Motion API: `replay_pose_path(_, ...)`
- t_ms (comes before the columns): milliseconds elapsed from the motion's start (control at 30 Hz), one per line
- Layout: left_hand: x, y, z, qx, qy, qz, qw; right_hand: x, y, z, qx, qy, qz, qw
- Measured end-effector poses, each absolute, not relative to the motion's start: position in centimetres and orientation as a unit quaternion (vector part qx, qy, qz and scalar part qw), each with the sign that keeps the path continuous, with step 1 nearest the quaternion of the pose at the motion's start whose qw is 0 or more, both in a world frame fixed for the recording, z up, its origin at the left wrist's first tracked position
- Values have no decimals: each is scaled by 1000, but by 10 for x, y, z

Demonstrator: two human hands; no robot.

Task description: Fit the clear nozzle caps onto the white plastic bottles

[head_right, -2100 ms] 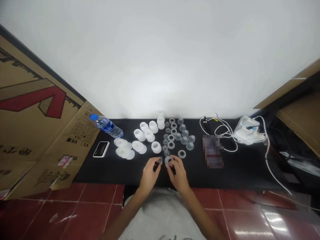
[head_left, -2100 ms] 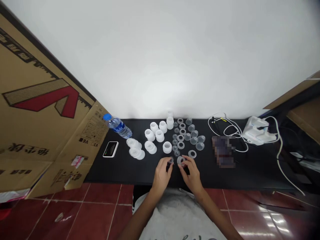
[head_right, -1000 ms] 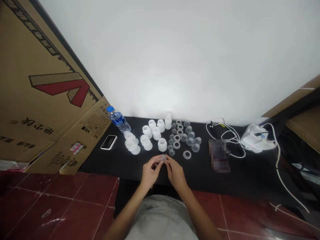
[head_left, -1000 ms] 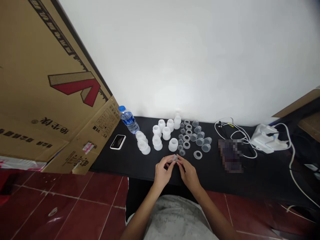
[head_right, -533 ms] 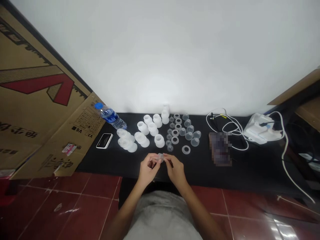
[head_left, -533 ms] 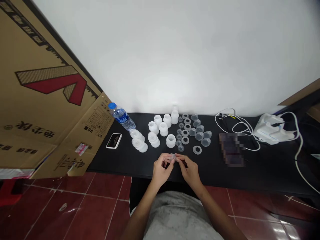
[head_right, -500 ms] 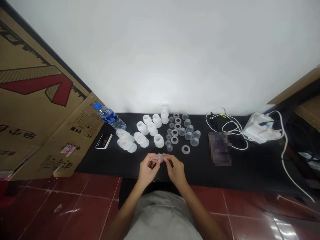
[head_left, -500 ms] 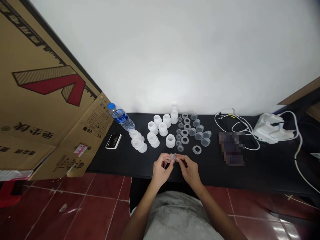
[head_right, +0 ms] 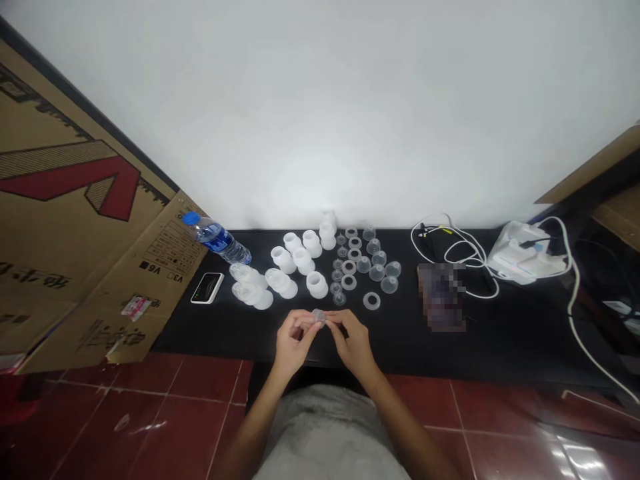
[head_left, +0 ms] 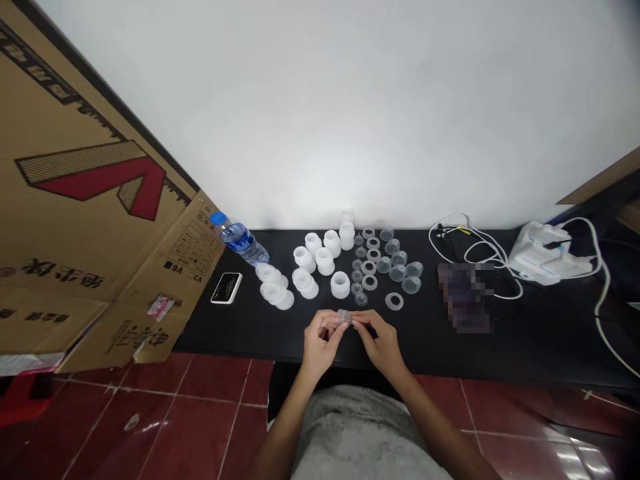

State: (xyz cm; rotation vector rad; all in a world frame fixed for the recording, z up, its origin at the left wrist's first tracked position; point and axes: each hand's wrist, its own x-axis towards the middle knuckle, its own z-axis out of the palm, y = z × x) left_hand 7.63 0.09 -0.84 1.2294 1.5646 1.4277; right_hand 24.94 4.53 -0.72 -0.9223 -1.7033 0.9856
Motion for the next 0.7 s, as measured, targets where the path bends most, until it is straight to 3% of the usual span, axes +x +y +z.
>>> replay_pose_path(167,76,-2,-10,486,580,544,363,251,45,-11,-391,-645,466,463)
replay_pose_path(433,73,1,-6,546,579,508,328,249,48,-11,-389,-600,480,508)
replay_pose_path(700,71,4,-2,607,563,477,294,250,47,-10,-387,-595,507,488)
